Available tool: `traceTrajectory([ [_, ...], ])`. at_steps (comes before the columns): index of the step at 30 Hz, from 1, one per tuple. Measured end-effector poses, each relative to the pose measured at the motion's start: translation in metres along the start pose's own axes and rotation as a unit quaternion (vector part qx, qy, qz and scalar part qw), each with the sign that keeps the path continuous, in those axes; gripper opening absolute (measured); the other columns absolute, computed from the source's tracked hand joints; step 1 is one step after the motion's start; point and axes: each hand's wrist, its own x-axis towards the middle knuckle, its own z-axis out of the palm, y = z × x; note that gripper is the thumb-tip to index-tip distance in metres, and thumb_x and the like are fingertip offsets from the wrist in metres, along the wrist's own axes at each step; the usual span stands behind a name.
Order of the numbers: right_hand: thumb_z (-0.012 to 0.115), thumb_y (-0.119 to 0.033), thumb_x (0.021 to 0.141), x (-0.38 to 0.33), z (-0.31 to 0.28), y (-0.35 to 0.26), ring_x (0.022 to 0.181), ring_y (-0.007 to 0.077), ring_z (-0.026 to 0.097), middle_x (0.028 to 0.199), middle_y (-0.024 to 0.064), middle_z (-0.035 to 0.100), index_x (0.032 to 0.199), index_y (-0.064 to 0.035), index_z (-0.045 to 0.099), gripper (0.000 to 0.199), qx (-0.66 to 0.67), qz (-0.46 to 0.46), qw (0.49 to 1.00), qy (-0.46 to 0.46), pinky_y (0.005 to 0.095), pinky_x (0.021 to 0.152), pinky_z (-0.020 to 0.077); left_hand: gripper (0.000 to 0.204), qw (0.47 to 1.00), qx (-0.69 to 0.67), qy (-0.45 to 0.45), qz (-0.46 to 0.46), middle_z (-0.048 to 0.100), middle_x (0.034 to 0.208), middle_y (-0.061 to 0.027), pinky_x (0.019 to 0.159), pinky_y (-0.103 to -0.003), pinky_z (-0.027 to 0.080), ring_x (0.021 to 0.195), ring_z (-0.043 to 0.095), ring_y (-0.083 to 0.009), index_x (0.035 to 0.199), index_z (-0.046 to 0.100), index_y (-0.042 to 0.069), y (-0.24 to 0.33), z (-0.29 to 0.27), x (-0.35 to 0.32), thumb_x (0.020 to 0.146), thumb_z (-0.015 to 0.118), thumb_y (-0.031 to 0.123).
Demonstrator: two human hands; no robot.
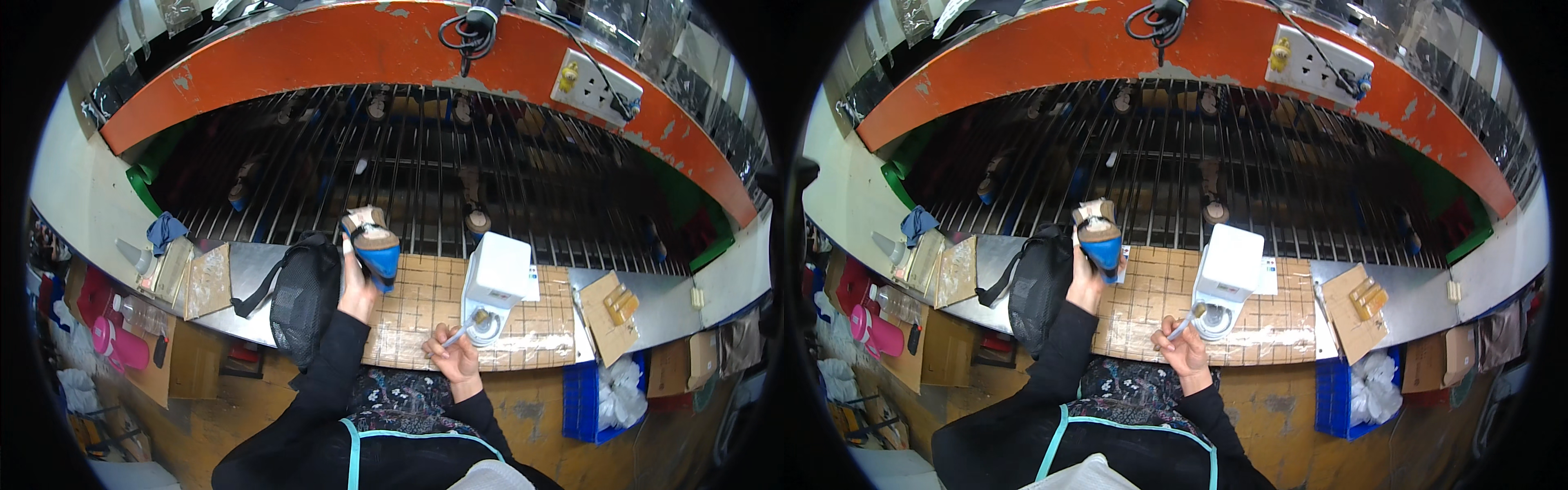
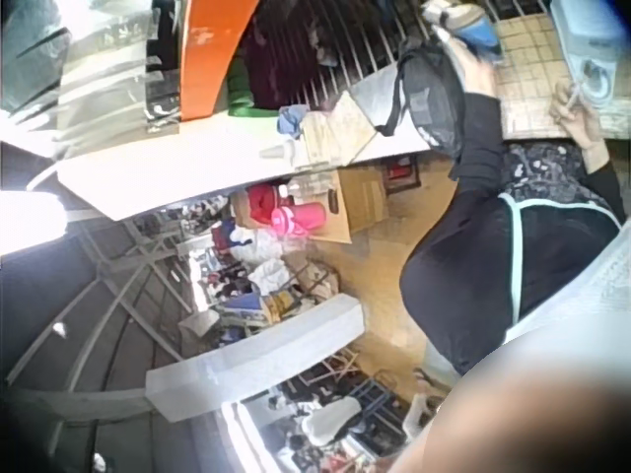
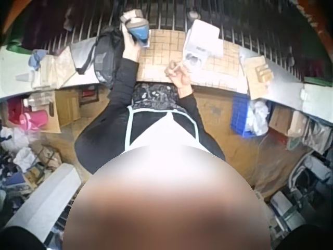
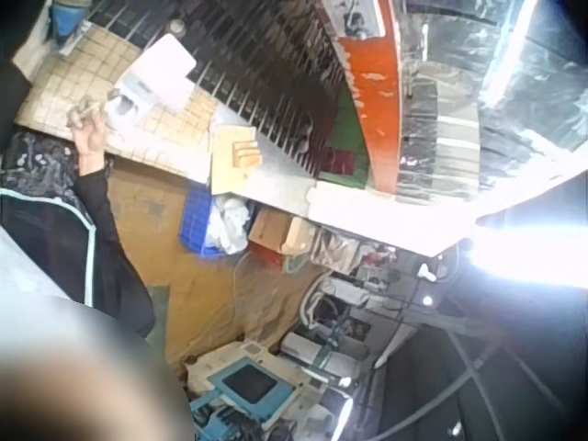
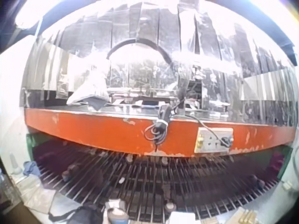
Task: The person applies glue to the sole and edges of a black shoe using a small brush, then repeats the process on a blue and beige shoe. The person rotates each shoe to cover different areas and places them on a metal rack after application.
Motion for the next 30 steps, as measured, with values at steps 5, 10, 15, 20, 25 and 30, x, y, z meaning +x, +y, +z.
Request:
traceTrajectory([
  [5, 0.058, -0.032, 0.095, -0.002, -0.007, -0.005, 0.064, 0.01, 0.041, 0.092, 0.0009, 0.054, 0.106, -0.0187, 0.07, 0.021, -0.067, 0.012, 0.997, -0.038, 0.0331, 0.081, 0.0326, 0.051, 0.999, -0.022, 0.032, 0.019, 0.066, 0.104, -0.0062, 0.07, -0.038, 0.052, 0.087, 0.063, -0.025, 0.116, 0.06, 0.015, 0.021, 0.011, 0.074, 0.094, 0.039, 0.056],
  [10, 0.058, -0.032, 0.095, -0.003, -0.006, -0.008, 0.065, 0.0094, 0.042, 0.093, 0.0008, 0.055, 0.108, -0.019, 0.07, 0.022, -0.074, 0.024, 0.996, -0.048, 0.033, 0.082, 0.0322, 0.035, 0.994, -0.007, 0.106, 0.016, 0.066, 0.092, -0.0026, 0.059, -0.035, 0.051, 0.073, 0.061, -0.0226, 0.102, 0.061, 0.018, 0.043, 0.013, 0.106, 0.093, 0.045, 0.048],
  [15, 0.06, -0.026, 0.094, -0.002, -0.006, -0.003, 0.066, 0.0127, 0.037, 0.092, 0.0057, 0.052, 0.105, -0.0094, 0.07, 0.022, -0.032, 0.015, 0.998, -0.052, 0.0244, 0.066, 0.0323, 0.038, 0.969, -0.013, 0.202, 0.141, 0.059, 0.12, -0.0081, 0.082, -0.046, 0.056, 0.104, 0.059, -0.0282, 0.118, 0.059, 0.016, 0.043, 0.007, 0.086, 0.095, 0.052, 0.045],
  [20, 0.059, -0.03, 0.094, -0.002, -0.006, -0.004, 0.066, 0.0113, 0.039, 0.092, 0.0035, 0.05, 0.108, -0.0147, 0.069, 0.023, -0.07, 0.031, 0.995, -0.061, 0.0284, 0.073, 0.0319, 0.043, 0.963, -0.003, 0.191, 0.188, 0.055, 0.119, -0.0122, 0.085, -0.057, 0.055, 0.106, 0.058, -0.0338, 0.123, 0.049, 0.012, 0.05, 0.006, 0.104, 0.092, 0.061, 0.039],
  [25, 0.053, -0.037, 0.097, -0.004, 0.01, -0.011, 0.066, 0.0088, 0.041, 0.09, 0.0004, 0.048, 0.112, -0.0222, 0.068, 0.025, -0.134, 0.049, 0.987, -0.071, 0.0346, 0.084, 0.0322, 0.077, 0.941, -0.034, 0.255, 0.217, 0.02, 0.152, -0.014, 0.092, -0.054, 0.052, 0.125, 0.043, -0.0368, 0.151, 0.011, 0.019, 0.048, 0.006, 0.134, 0.092, 0.056, 0.041],
  [30, 0.045, -0.041, 0.1, 0.021, 0.082, -0.066, 0.062, 0.0093, 0.041, 0.088, 0.005, 0.05, 0.089, -0.0102, 0.058, 0.035, -0.322, 0.082, 0.942, -0.049, 0.0239, 0.062, 0.0357, 0.074, 0.931, 0.091, 0.247, 0.252, 0.021, 0.154, -0.0162, 0.084, -0.04, 0.053, 0.106, 0.057, -0.0306, 0.155, 0.002, 0.023, 0.003, 0.042, 0.068, 0.099, 0.048, 0.037],
])
